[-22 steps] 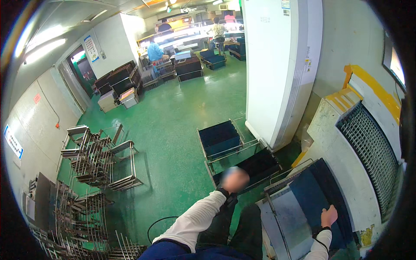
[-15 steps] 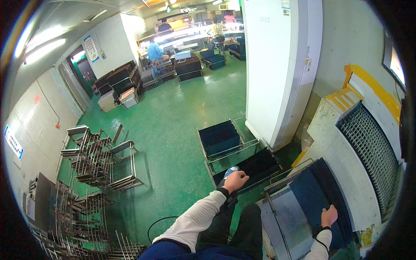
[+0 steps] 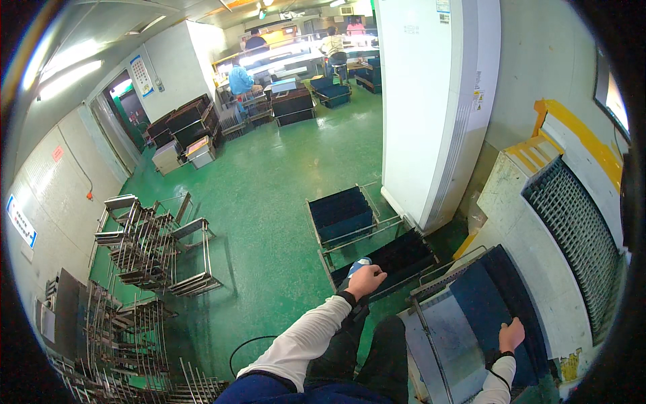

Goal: Taking processed blue rectangular panels from a machine output and placing them into metal drying/transport racks.

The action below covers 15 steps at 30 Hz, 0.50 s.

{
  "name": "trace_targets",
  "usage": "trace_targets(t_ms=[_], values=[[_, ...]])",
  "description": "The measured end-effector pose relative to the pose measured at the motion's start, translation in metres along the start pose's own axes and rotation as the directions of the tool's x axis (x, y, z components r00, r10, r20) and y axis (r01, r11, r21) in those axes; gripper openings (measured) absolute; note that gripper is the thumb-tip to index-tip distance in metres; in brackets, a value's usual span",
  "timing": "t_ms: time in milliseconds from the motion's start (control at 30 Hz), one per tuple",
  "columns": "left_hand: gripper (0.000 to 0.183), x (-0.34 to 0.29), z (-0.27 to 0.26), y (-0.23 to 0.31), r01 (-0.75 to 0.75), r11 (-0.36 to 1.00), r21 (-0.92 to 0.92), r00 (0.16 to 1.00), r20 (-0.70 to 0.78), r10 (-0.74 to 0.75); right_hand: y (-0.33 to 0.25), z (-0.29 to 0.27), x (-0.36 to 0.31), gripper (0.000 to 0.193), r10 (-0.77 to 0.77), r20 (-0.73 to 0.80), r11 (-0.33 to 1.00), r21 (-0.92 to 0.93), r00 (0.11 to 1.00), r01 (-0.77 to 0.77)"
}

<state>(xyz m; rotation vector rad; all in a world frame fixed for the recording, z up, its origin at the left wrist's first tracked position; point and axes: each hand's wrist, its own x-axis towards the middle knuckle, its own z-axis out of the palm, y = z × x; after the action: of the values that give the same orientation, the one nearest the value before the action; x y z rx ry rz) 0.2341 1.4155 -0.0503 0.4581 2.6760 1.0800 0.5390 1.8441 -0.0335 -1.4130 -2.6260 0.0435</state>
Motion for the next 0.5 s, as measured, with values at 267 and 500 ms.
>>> trace_targets(t_ms=[267,500], values=[[0.033,-0.0018,-0.002,0.0017,0.005,1.0,-0.02,1.0,0.0,-0.005,0.003,0.0046,-0.0008,0.038,-0.015,-0.05,1.0,-0.017,0.999,0.014],[0.033,-0.0017,-0.0019,0.0002,-0.012,1.0,-0.015,1.0,-0.005,0.011,0.001,0.0008,-0.0032,0.035,-0.026,-0.059,1.0,-0.019,0.998,0.025]])
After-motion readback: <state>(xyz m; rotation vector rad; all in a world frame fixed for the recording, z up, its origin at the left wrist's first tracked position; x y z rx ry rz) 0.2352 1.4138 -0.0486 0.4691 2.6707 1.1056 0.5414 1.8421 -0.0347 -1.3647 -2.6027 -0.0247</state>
